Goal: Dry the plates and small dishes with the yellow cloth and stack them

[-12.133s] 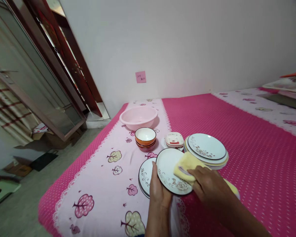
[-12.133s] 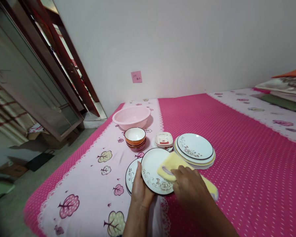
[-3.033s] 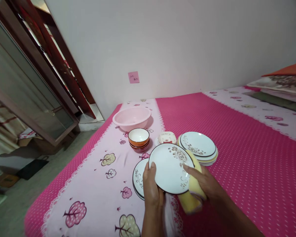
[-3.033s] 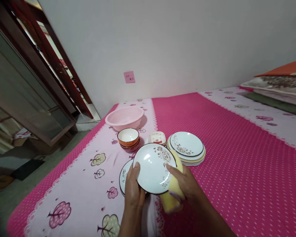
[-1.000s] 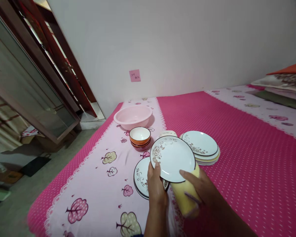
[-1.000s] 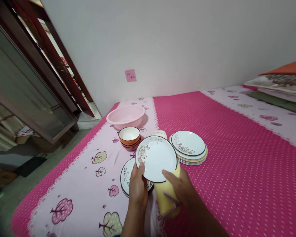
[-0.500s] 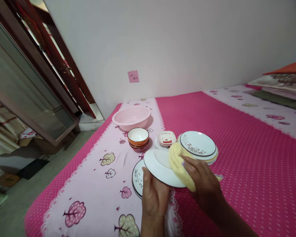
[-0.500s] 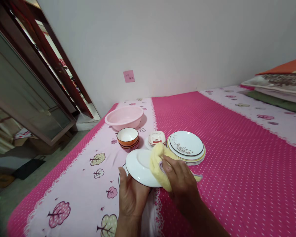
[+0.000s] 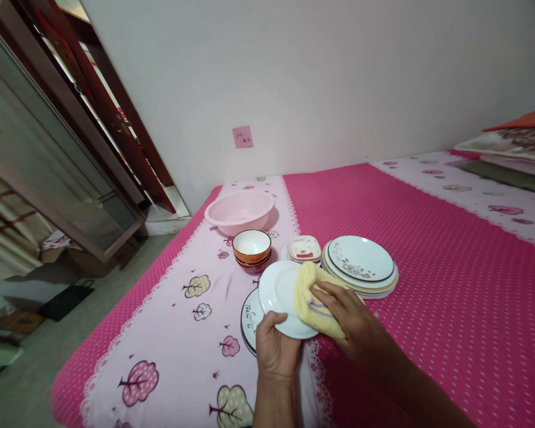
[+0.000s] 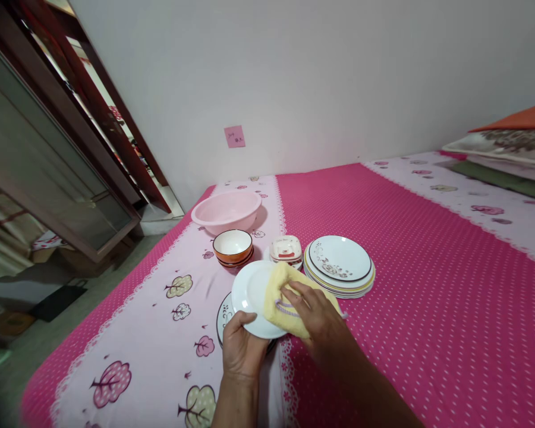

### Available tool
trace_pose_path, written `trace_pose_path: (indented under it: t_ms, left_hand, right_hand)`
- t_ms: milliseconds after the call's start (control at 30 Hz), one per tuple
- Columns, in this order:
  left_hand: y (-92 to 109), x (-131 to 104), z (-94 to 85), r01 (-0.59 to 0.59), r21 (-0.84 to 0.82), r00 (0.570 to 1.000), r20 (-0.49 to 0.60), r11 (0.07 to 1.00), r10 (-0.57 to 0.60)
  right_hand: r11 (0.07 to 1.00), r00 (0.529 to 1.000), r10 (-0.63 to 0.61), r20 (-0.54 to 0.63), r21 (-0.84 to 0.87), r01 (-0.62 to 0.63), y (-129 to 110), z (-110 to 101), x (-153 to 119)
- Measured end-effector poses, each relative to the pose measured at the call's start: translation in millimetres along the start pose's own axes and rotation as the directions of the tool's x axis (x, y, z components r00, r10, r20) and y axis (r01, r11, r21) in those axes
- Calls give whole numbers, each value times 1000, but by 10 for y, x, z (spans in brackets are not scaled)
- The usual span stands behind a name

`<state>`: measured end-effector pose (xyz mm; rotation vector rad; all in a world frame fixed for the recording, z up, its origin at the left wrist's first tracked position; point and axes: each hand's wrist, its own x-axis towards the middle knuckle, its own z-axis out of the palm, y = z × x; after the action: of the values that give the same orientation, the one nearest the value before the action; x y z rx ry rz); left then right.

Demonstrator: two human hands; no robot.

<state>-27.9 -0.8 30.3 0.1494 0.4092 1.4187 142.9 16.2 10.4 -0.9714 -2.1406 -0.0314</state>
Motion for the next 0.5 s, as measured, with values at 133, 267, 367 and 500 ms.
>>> trace_pose_path:
  t_ms: [133,267,367,500]
  left_hand:
    - [-25,30,-82,-24,-3,999,-26,1000,24]
    - [-57,26,-102,-2,-17,1000,-5,1000,1]
    - [-102,19,-80,38,-27,999,17,999,-37]
    - [-182,16,-44,69,-42,998,16,997,-69]
  right_hand:
    - [969,994,84,-68,236,-66,58,-135,31]
    - [750,744,645,-174,327,-574,22,-432,44]
    - [622,519,779,-351,327,-712,-54,-613,49]
    - [907,784,401,-473,88,-411,-195,-585,98]
